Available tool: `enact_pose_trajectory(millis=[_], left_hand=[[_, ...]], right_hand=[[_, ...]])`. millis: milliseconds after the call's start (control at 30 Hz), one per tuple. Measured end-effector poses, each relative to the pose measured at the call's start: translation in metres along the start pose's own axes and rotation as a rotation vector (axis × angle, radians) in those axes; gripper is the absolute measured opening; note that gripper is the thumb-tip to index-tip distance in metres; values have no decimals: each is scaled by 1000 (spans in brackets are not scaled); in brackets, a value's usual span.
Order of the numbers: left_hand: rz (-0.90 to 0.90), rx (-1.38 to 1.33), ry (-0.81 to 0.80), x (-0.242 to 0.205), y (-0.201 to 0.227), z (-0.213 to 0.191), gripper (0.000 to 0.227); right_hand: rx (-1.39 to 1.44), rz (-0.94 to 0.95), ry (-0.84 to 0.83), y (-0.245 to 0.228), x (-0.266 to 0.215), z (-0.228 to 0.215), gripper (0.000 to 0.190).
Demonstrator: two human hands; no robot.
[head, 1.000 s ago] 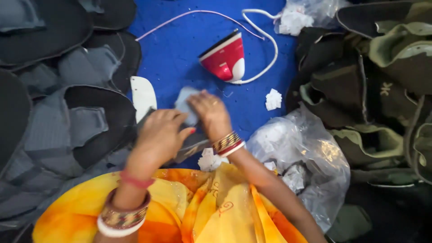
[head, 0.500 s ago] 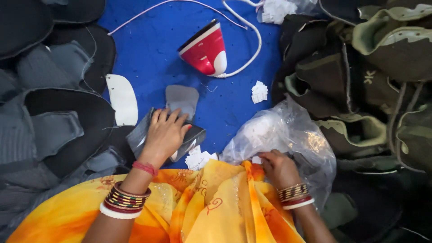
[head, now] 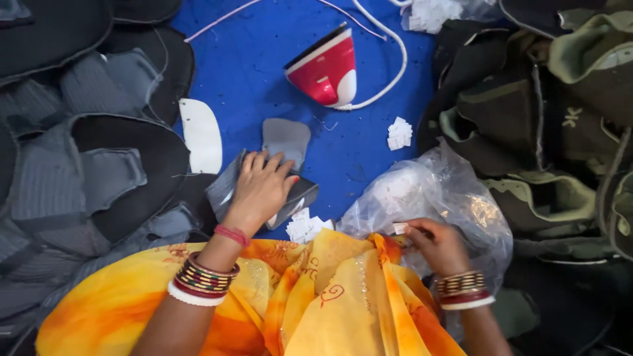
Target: The person irons small, dark grey fabric pieces on a blue surface using a red and white iron. They repeatedly pick up a piece, place a small white square on it, iron it, and then move the finished piece to a pile on the left.
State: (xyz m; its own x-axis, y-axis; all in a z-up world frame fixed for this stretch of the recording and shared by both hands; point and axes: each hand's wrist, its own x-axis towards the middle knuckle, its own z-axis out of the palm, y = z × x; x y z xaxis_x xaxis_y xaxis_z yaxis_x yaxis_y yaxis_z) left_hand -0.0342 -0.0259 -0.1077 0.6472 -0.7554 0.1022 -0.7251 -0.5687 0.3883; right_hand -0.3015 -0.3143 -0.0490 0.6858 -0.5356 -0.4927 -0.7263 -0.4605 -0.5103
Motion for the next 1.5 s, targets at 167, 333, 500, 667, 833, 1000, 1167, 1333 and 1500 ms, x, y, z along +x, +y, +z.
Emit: enact_pose_trajectory(millis=[167, 333, 500, 667, 833, 1000, 1167, 1333, 1500], left_hand=[[-43, 31, -30, 3, 5, -2, 34], [-115, 36, -40, 2, 7, -3, 34], [-152, 4, -51, 4, 5, 5, 41], [-197, -46, -63, 7, 4, 9, 60], [-223, -47, -70, 15, 8, -4, 89], [-266, -18, -77, 17, 9, 2, 92], [-290, -19, -116, 20, 8, 0, 91], [-304, -38, -70, 21, 8, 1, 90], [-311, -24, -51, 20, 10, 4, 92]], right_hand=[[526, 51, -224, -63, 26, -6, 26], [472, -185, -311, -127, 93, 46, 23], [823, -192, -445, -143, 179, 131, 15], [672, -163, -249, -156, 211, 171, 14], [636, -226, -74, -168, 203, 176, 13], [603, -273, 34, -193, 178, 162, 22], [443, -388, 152, -196, 171, 166, 17], [328, -341, 325, -175, 170, 153, 30], [277, -693, 737, -182, 176, 96, 59]])
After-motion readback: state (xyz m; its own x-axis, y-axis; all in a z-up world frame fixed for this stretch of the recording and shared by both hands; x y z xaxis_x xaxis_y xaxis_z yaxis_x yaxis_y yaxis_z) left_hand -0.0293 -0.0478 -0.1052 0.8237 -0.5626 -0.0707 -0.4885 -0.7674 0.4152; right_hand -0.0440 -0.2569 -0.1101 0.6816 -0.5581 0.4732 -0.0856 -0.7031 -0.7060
